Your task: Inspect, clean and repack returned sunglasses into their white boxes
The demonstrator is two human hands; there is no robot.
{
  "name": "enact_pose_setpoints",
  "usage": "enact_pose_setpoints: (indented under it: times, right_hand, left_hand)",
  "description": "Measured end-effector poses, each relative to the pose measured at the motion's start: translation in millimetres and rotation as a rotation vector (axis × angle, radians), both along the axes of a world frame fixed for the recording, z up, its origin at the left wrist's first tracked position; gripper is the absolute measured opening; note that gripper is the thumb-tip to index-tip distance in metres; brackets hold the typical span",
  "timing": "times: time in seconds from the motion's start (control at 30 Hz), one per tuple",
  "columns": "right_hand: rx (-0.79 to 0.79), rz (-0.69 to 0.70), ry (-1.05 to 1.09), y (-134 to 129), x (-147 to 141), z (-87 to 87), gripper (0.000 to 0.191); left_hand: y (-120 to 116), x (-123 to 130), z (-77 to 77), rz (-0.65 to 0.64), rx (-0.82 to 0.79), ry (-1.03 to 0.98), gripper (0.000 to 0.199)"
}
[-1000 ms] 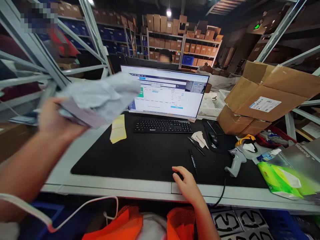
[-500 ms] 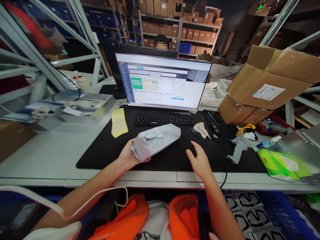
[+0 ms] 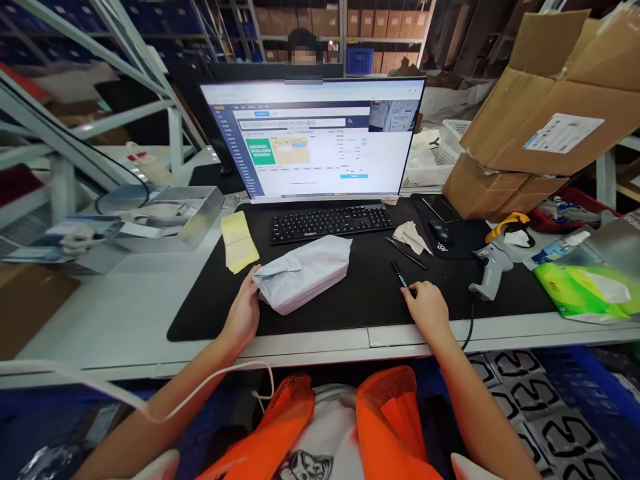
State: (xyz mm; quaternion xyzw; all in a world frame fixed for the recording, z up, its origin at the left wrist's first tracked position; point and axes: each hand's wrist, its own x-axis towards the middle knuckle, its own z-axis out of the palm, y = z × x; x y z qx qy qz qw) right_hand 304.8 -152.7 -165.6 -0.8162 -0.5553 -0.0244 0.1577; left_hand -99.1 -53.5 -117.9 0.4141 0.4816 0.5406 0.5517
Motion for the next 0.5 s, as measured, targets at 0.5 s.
enact_pose_setpoints:
  times: [0.5]
  right_hand:
    - [-0.091, -0.114, -0.004, 61.2, 41.0, 19.6, 0.026]
  left_hand:
    - [44.9, -6.2, 56.0, -0.374, 0.587, 0.961, 0.016]
